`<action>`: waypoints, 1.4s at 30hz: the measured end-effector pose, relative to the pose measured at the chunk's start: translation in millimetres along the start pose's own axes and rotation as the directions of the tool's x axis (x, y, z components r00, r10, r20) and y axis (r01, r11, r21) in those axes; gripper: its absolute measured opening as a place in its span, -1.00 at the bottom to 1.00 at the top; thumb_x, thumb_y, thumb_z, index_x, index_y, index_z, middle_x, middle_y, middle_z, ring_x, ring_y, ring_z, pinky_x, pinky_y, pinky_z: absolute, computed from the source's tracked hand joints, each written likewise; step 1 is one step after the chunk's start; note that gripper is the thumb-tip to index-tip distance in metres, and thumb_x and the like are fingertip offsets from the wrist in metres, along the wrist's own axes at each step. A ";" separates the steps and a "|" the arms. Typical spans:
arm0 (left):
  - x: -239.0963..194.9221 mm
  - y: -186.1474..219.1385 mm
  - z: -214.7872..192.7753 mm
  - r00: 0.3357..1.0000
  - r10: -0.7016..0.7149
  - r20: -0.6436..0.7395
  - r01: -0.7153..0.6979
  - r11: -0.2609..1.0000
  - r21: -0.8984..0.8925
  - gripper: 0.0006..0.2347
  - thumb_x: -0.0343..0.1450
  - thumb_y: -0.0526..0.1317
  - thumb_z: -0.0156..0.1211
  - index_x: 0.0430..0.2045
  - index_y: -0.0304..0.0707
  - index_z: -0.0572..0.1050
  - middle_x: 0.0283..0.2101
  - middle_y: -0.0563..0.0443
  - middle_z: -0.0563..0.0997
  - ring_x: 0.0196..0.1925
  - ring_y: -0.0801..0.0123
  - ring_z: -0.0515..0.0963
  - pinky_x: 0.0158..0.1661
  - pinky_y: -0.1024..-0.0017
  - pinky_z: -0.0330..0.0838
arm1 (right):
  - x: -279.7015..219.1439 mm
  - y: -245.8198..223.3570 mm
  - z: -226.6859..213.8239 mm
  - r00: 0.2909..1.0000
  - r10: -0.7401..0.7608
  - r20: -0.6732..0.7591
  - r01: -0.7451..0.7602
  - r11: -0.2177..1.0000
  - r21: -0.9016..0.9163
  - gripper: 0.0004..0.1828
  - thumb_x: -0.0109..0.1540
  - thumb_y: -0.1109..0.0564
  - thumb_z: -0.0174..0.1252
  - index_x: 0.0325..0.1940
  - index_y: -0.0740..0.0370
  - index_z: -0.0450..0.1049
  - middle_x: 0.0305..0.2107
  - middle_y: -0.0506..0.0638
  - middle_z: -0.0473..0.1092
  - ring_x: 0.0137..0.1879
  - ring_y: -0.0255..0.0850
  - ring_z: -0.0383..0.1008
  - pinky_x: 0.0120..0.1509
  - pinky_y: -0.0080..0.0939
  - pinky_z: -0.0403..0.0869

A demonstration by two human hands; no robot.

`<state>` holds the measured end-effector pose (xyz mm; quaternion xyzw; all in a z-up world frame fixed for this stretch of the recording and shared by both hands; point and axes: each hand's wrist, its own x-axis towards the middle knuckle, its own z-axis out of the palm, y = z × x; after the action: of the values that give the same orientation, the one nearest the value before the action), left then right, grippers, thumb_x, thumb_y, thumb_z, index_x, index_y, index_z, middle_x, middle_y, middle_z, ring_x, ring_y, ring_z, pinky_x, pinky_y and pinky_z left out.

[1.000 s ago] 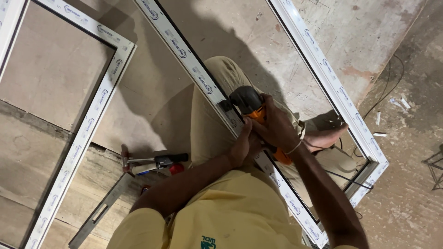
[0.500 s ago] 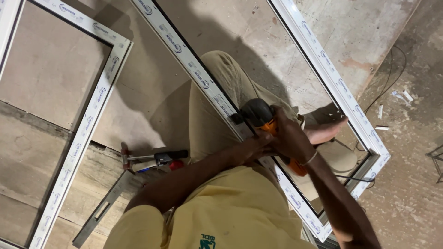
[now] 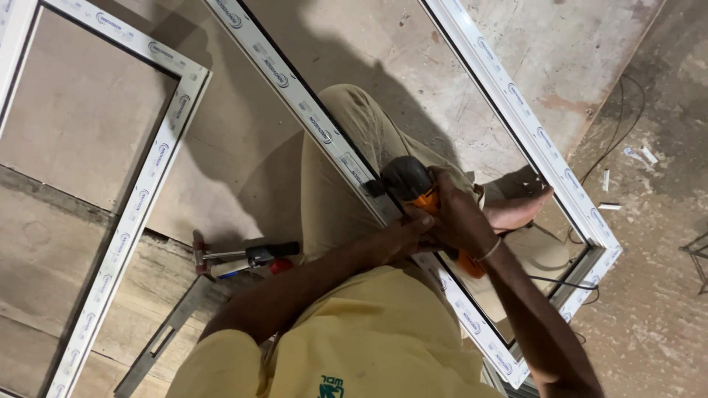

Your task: Trimming or cutting the edges of a PVC window frame using an oscillating multi-tool.

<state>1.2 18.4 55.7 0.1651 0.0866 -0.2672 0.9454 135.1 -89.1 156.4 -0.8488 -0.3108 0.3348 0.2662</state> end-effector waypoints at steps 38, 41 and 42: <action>-11.8 21.0 21.7 0.927 -0.348 -0.138 0.371 0.905 0.208 -0.19 0.38 0.20 0.15 0.46 -0.17 -0.05 0.47 -0.19 0.17 0.53 0.02 0.13 0.35 0.01 0.17 | -9.4 3.0 0.0 0.993 0.101 0.056 -0.099 0.995 -0.026 -0.15 0.18 -0.10 0.32 0.39 0.24 0.07 -0.19 0.32 0.53 -0.18 0.14 0.64 -0.21 0.03 0.60; -6.4 6.3 7.1 0.953 -0.291 -0.078 0.301 0.932 0.201 -0.19 0.42 0.21 0.15 0.47 -0.19 -0.07 0.48 -0.19 0.15 0.55 0.00 0.12 0.42 0.04 0.08 | -8.9 5.0 1.7 0.996 0.077 0.042 -0.077 0.997 -0.003 -0.16 0.18 -0.10 0.32 0.38 0.23 0.08 -0.17 0.32 0.52 -0.17 0.14 0.65 -0.21 0.03 0.61; -2.0 0.7 2.7 0.976 -0.217 -0.017 0.217 0.964 0.154 -0.19 0.43 0.19 0.20 0.47 -0.22 -0.06 0.49 -0.19 0.15 0.55 -0.02 0.12 0.46 0.06 0.04 | -8.7 7.3 1.2 0.998 0.054 0.017 -0.054 0.999 0.003 -0.17 0.17 -0.09 0.34 0.37 0.23 0.10 -0.17 0.32 0.53 -0.16 0.15 0.64 -0.20 0.03 0.60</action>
<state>0.1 19.0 59.0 0.2276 0.0831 -0.3752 0.8947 131.7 -99.8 154.3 -0.8534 -0.2894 0.3498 0.2560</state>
